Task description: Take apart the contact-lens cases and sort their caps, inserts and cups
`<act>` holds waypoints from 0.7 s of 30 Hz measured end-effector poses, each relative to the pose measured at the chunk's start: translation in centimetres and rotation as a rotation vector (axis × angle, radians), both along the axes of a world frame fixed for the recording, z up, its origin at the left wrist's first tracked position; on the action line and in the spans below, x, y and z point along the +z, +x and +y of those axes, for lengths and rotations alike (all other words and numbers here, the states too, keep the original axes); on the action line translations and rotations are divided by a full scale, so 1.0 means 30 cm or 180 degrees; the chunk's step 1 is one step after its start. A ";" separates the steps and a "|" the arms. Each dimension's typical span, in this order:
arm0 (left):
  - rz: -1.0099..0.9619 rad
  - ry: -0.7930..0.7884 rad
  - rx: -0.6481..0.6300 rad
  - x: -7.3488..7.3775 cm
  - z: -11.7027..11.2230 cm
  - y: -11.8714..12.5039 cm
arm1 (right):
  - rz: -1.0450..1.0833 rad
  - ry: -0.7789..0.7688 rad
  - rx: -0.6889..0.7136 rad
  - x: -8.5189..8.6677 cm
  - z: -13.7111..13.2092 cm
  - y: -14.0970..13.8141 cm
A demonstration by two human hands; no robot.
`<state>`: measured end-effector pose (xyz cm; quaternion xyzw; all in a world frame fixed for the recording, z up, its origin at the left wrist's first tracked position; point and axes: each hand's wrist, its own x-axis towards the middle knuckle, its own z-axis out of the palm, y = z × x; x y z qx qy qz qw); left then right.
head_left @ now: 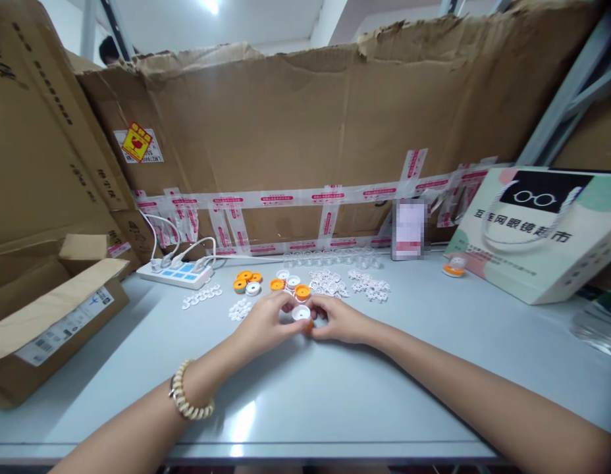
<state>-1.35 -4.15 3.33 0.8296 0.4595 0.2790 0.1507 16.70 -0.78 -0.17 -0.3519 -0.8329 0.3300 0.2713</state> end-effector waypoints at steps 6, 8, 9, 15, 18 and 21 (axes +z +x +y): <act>-0.0306 0.0158 0.0428 0.016 0.081 -0.073 | -0.0072 -0.0218 0.0073 0.017 -0.001 0.008; -0.0283 0.0206 0.0567 0.005 0.107 -0.092 | -0.0119 -0.0226 0.0087 0.023 -0.002 0.011; -0.0221 0.0231 0.0577 -0.003 0.117 -0.098 | -0.0128 -0.0218 0.0092 0.024 -0.003 0.012; 0.0233 0.0393 0.0322 -0.042 0.130 -0.087 | -0.0160 -0.0179 0.0159 0.017 0.004 0.023; 0.0255 0.0514 0.0265 -0.042 0.128 -0.080 | -0.0183 -0.0136 0.0158 0.010 0.010 0.026; 0.0122 0.0790 0.0251 -0.022 0.117 -0.077 | -0.0177 -0.0129 0.0159 0.012 0.010 0.026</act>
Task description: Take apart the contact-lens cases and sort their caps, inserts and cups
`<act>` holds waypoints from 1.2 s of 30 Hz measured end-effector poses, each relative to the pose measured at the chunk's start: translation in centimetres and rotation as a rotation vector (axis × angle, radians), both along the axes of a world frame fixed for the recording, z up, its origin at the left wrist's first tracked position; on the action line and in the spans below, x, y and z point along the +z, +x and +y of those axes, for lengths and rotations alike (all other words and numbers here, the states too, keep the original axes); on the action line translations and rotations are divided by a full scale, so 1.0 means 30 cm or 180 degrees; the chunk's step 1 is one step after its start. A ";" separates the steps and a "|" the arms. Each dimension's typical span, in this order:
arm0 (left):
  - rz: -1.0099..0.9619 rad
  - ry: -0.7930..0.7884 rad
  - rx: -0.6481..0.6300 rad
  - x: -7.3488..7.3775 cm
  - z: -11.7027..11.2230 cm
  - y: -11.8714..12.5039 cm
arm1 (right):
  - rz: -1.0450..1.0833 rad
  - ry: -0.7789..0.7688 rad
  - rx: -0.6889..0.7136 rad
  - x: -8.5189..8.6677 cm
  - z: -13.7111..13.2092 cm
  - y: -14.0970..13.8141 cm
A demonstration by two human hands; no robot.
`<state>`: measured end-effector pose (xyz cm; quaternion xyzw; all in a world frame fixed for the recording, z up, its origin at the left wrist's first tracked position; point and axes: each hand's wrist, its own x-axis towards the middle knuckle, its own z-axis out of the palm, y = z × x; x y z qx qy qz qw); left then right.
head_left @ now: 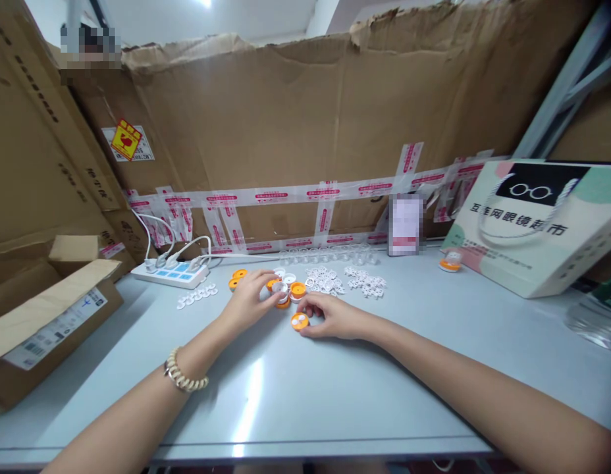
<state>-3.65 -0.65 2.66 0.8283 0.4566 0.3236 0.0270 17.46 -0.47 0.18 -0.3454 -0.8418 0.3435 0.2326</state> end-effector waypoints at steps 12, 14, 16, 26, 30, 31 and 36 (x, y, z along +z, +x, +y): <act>0.0622 -0.0773 -0.0644 0.010 -0.093 0.078 | -0.0005 -0.0120 -0.0015 0.003 0.006 -0.003; 0.0562 -0.0960 -0.0458 0.002 -0.086 0.081 | 0.0065 -0.0187 -0.0031 -0.005 0.012 -0.004; 0.0469 -0.1105 -0.0345 -0.003 -0.079 0.083 | 0.0134 -0.0260 -0.0065 -0.014 0.017 -0.006; 0.0639 -0.1187 0.0111 -0.013 -0.078 0.104 | 0.0090 -0.0369 -0.0179 -0.017 0.016 -0.022; 0.1083 -0.1004 0.0033 -0.006 -0.078 0.115 | 0.0061 -0.0397 -0.0215 -0.014 0.014 -0.025; 0.1205 -0.0956 -0.0018 -0.002 -0.079 0.119 | 0.0063 -0.0407 -0.0197 -0.014 0.013 -0.024; 0.1209 -0.0813 -0.0222 0.007 -0.084 0.128 | 0.0097 -0.0395 -0.0096 -0.009 0.008 -0.021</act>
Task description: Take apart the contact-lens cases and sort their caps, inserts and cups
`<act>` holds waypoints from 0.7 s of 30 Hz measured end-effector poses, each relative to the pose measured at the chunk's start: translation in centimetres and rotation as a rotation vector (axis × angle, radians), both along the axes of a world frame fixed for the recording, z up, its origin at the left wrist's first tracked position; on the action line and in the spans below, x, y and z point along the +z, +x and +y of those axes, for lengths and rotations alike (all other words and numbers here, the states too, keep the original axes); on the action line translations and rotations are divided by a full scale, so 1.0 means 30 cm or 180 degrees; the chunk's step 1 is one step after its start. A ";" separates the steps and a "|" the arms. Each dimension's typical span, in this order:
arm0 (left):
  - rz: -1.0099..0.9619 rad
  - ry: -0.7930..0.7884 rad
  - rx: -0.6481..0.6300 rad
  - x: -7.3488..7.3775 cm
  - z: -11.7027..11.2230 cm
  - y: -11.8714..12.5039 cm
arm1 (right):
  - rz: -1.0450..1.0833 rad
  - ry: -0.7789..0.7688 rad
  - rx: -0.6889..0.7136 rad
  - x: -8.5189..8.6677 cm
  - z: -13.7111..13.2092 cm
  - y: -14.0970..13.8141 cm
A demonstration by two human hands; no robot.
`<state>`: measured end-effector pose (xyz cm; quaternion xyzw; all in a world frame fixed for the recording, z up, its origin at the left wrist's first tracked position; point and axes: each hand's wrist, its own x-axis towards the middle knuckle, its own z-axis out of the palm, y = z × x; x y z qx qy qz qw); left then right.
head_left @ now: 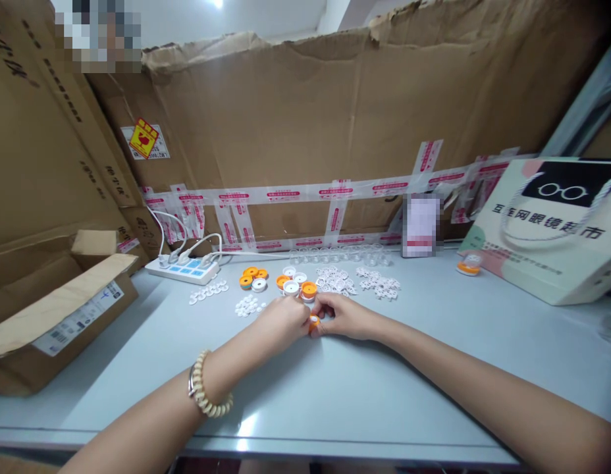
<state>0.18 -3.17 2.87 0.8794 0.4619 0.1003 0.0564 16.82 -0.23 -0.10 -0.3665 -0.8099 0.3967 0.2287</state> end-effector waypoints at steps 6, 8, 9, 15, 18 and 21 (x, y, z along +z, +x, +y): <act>0.0413 0.0322 -0.0228 -0.026 -0.022 0.006 | -0.0006 -0.0023 -0.0045 -0.004 0.002 -0.002; 0.0562 0.0360 -0.0173 -0.022 -0.031 0.012 | 0.0020 -0.0008 -0.0018 -0.006 0.003 -0.002; 0.0567 0.0363 -0.0115 -0.013 -0.034 0.010 | 0.0031 -0.0007 -0.0007 -0.005 0.002 -0.001; 0.0441 0.0338 0.0373 0.095 0.012 -0.134 | -0.0069 -0.0040 -0.0122 0.013 -0.009 0.004; 0.0533 0.0183 0.0578 0.118 0.065 -0.233 | -0.0124 -0.0051 -0.0121 0.017 -0.010 0.008; 0.0779 0.0074 0.0496 0.100 0.105 -0.278 | -0.0151 -0.0035 -0.0126 0.012 -0.006 0.011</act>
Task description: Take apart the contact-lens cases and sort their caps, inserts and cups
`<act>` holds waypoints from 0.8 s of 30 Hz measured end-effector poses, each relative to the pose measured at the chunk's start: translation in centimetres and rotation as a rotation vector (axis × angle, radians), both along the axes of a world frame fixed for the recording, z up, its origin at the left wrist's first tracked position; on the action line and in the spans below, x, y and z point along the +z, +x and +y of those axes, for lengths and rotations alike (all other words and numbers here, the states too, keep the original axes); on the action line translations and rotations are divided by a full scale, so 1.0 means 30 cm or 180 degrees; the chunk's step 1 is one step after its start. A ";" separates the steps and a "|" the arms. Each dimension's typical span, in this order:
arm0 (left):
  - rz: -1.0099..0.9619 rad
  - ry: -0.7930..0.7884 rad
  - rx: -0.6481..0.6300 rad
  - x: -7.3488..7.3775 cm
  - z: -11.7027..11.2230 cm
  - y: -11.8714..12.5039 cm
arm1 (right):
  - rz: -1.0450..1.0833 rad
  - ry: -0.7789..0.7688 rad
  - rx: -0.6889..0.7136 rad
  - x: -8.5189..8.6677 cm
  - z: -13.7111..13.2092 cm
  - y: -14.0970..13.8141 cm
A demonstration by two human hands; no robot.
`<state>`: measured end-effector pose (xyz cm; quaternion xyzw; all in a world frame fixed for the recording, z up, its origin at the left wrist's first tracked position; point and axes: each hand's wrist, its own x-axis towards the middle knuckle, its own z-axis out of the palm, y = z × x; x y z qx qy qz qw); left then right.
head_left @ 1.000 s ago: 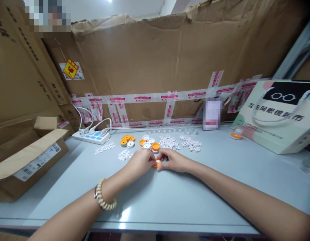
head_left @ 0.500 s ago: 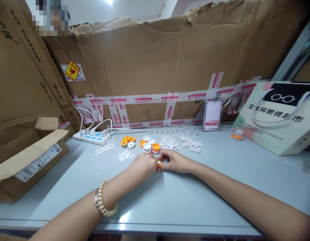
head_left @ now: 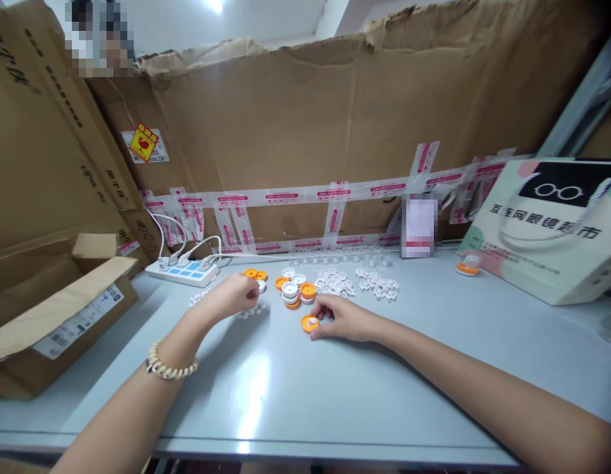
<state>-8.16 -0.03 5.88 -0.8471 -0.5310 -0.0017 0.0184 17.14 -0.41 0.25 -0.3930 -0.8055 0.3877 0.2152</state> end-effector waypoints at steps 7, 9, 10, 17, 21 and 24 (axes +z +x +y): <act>0.0148 -0.0119 -0.0102 -0.037 -0.003 0.019 | -0.0019 -0.0008 -0.0007 -0.002 -0.001 -0.006; 0.0146 -0.0162 -0.0148 -0.022 -0.013 0.019 | -0.0015 -0.0018 -0.0011 0.003 -0.002 -0.007; 0.0133 -0.0125 -0.0172 -0.012 -0.018 0.019 | -0.0012 -0.0029 -0.0011 0.004 -0.002 -0.007; -0.0878 0.0550 -0.0789 0.002 -0.075 0.092 | 0.0119 -0.0064 -0.0001 -0.009 0.004 -0.006; -0.1173 0.0354 -0.1416 -0.065 -0.100 0.196 | 0.0231 0.0019 0.0111 -0.024 0.012 -0.008; -0.1094 0.0272 -0.1407 -0.102 -0.100 0.244 | 0.0266 0.0091 0.0156 -0.028 0.013 -0.010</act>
